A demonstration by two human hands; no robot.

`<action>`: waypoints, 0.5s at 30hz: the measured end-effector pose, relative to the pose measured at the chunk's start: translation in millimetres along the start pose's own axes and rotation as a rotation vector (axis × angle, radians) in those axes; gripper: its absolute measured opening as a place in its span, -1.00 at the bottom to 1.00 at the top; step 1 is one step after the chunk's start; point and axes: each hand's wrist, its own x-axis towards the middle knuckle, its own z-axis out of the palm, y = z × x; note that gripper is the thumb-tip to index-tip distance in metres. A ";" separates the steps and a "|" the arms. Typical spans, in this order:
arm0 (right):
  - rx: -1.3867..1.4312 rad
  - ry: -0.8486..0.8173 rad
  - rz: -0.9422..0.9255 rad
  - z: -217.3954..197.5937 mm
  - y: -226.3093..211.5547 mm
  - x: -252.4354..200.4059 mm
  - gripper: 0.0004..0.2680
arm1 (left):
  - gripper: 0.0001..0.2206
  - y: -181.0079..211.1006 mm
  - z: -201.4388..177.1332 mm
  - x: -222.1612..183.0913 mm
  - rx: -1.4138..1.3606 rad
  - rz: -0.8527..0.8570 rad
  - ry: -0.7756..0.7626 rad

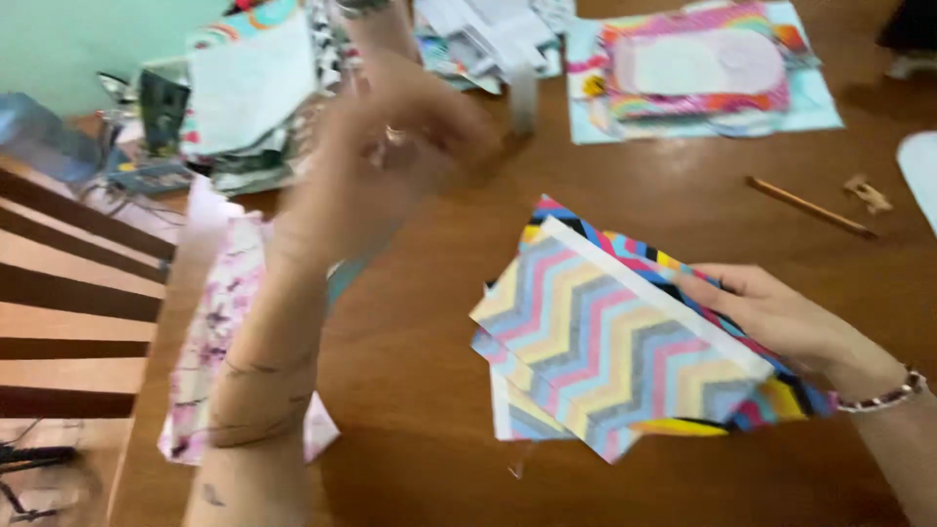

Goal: Sorting and organizing various fabric scraps and paper templates on a wooden table

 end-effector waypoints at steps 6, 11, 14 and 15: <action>-0.026 0.039 -0.101 -23.2 29.9 -29.0 -0.74 | -0.24 7.7 164.7 -94.0 0.300 0.125 -0.930; -0.678 0.255 -0.397 -46.1 85.7 -14.8 -0.39 | -0.21 -17.8 186.6 -110.1 0.257 0.218 -0.983; -0.714 0.434 -0.762 -49.4 85.1 -23.8 -0.63 | -0.55 -45.1 153.1 -87.7 0.052 0.149 -0.718; -0.729 0.484 -0.834 -49.6 78.9 -25.6 -0.67 | -0.62 -56.0 137.4 -77.8 0.154 0.133 -0.436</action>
